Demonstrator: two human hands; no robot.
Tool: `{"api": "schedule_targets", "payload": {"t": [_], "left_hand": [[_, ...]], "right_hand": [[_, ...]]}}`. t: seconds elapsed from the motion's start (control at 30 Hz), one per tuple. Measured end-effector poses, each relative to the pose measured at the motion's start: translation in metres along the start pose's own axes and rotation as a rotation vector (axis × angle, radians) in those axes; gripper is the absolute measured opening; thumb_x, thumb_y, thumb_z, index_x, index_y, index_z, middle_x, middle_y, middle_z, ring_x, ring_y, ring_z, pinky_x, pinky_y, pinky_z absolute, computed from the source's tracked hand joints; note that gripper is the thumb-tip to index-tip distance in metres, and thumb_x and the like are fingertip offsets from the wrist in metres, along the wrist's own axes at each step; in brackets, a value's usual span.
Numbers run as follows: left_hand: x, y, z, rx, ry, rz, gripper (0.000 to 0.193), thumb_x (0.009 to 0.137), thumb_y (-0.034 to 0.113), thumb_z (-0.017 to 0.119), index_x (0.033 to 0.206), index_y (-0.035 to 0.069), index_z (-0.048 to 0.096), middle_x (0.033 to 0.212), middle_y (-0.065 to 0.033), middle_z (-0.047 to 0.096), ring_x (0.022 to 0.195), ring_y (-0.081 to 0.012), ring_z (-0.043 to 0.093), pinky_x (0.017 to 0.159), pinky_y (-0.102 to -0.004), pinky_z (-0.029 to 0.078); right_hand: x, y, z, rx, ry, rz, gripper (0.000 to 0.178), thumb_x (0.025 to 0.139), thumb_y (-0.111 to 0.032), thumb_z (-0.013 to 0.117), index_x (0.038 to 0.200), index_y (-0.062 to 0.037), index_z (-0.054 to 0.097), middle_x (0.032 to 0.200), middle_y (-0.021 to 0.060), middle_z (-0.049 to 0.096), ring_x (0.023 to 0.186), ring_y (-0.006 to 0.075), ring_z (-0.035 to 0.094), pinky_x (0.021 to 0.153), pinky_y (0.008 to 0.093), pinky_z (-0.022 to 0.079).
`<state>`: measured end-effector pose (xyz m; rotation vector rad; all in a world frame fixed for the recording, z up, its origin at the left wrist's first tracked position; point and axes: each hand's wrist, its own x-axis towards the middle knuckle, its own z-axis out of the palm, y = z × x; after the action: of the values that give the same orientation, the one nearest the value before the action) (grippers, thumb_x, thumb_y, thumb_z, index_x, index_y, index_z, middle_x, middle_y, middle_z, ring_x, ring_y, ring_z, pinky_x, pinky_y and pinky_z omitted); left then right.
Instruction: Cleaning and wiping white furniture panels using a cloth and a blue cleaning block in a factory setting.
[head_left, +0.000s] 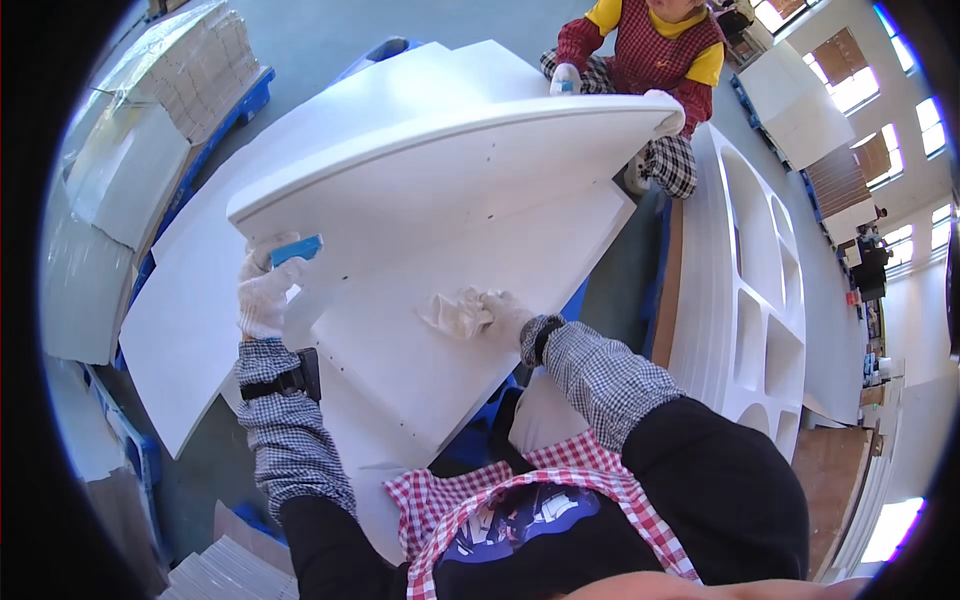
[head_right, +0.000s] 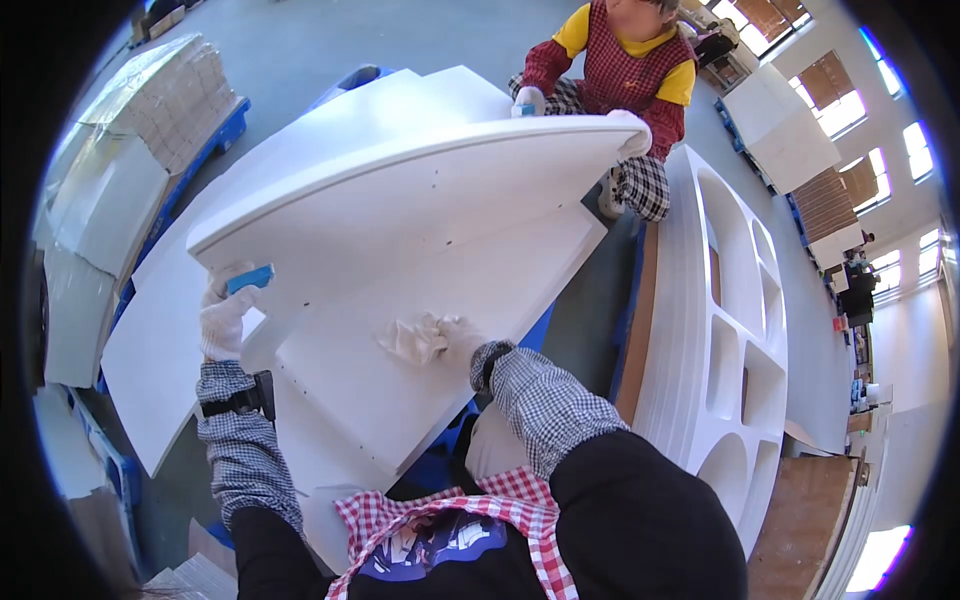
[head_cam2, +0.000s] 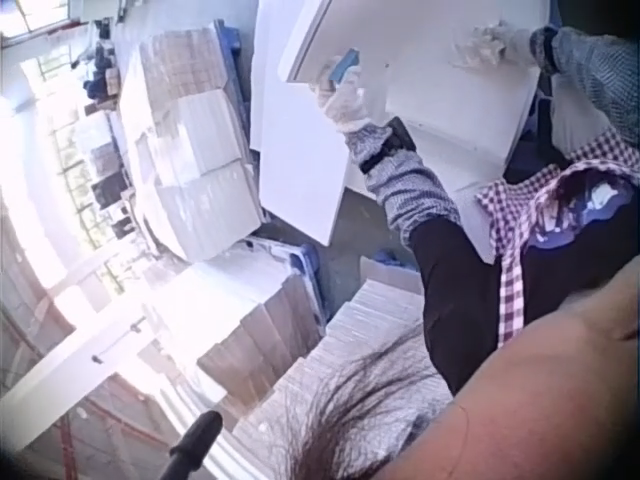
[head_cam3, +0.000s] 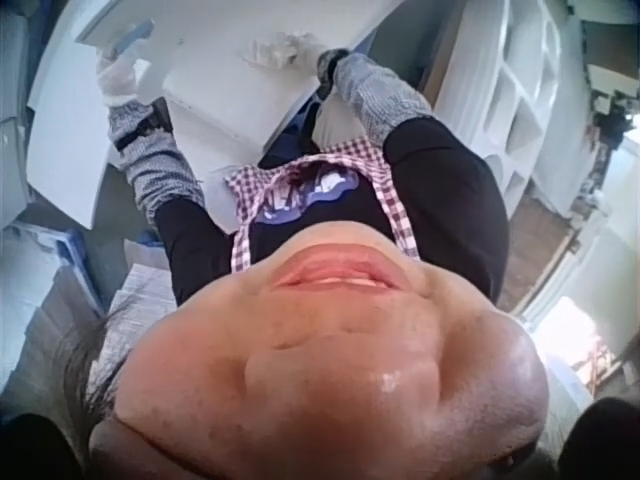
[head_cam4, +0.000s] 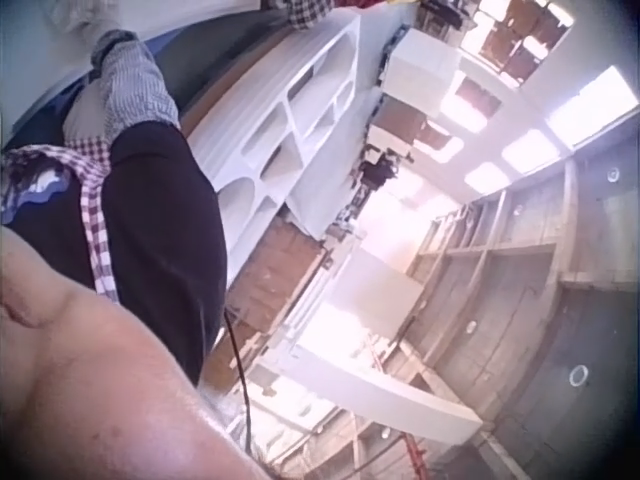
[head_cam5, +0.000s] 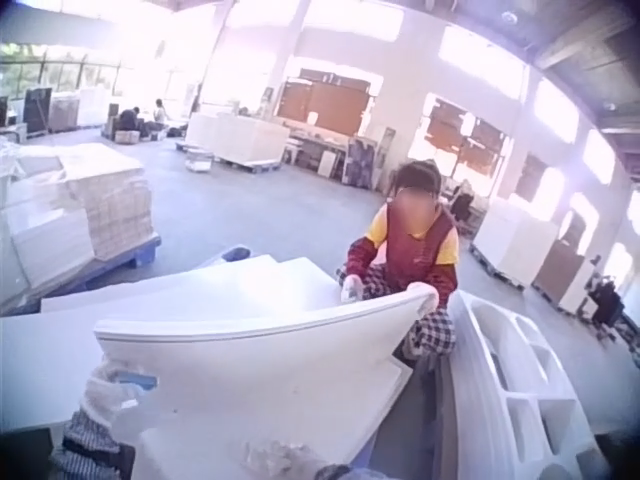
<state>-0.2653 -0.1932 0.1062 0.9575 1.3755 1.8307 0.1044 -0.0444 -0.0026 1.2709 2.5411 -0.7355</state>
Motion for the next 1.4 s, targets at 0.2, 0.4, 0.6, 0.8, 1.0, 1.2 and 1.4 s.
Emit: {"api": "schedule_targets", "payload": {"t": [0.2,0.4,0.6,0.8,1.0,1.2,1.4], "left_hand": [[0.003,-0.015,0.001,-0.045,-0.025,-0.07,0.038,0.078,0.01,0.081,0.111,-0.004,0.069,0.112,-0.011,0.067,0.103,-0.0218,0.066,0.091,-0.0334,0.054],[-0.025,-0.018,0.03,-0.023,-0.018,-0.102,0.035,0.076,0.007,0.083,0.106,-0.006,0.071,0.116,-0.0112,0.059,0.105,-0.0238,0.064,0.093,-0.0349,0.055],[-0.023,-0.024,0.043,0.097,0.001,-0.073,0.031,0.079,0.005,0.079,0.107,-0.003,0.071,0.117,-0.0111,0.06,0.104,-0.0219,0.064,0.092,-0.0336,0.055],[0.003,-0.04,0.03,-0.154,0.019,-0.323,0.039,0.087,0.012,0.075,0.122,0.001,0.065,0.103,-0.0084,0.072,0.092,-0.0172,0.067,0.085,-0.0285,0.055],[0.017,-0.05,0.024,-0.211,0.123,-0.394,0.035,0.087,0.013,0.075,0.119,0.002,0.068,0.106,-0.0082,0.071,0.093,-0.0161,0.067,0.086,-0.0274,0.054],[-0.008,-0.104,0.007,0.157,0.134,-0.367,0.031,0.088,0.019,0.071,0.115,0.004,0.071,0.107,-0.0052,0.071,0.105,-0.0172,0.062,0.094,-0.0315,0.049],[-0.024,-0.117,0.016,0.047,0.208,-0.532,0.03,0.089,0.019,0.07,0.115,0.005,0.072,0.113,-0.0056,0.069,0.108,-0.018,0.06,0.1,-0.0314,0.043]], "right_hand": [[-0.001,-0.005,-0.003,0.043,-0.032,0.046,0.043,0.09,-0.031,0.063,0.127,-0.0089,0.061,0.121,0.0223,0.061,0.117,0.0405,0.056,0.102,0.0461,0.048],[-0.002,-0.018,-0.007,0.052,-0.047,0.037,0.045,0.092,-0.034,0.06,0.129,-0.0084,0.059,0.124,0.0235,0.059,0.122,0.0392,0.055,0.103,0.0459,0.048],[0.001,-0.013,0.003,0.046,-0.031,0.109,0.047,0.091,-0.036,0.062,0.126,-0.0052,0.059,0.126,0.0234,0.058,0.122,0.0385,0.056,0.103,0.0447,0.048],[0.004,-0.009,0.007,0.064,-0.021,0.039,0.045,0.091,-0.035,0.063,0.125,-0.0056,0.058,0.127,0.0224,0.057,0.123,0.039,0.054,0.104,0.0448,0.047],[-0.007,-0.009,-0.003,0.052,-0.049,-0.019,0.041,0.094,-0.033,0.057,0.123,-0.005,0.057,0.124,0.0223,0.057,0.124,0.0401,0.052,0.105,0.0445,0.045],[-0.032,0.0,-0.01,0.039,-0.135,-0.032,0.041,0.094,-0.031,0.056,0.124,-0.0018,0.057,0.127,0.0236,0.056,0.125,0.0386,0.052,0.107,0.0414,0.043],[-0.043,0.009,-0.018,0.034,-0.197,-0.039,0.041,0.092,-0.025,0.058,0.124,-0.0003,0.058,0.128,0.0237,0.056,0.128,0.037,0.051,0.109,0.0386,0.041]]}}
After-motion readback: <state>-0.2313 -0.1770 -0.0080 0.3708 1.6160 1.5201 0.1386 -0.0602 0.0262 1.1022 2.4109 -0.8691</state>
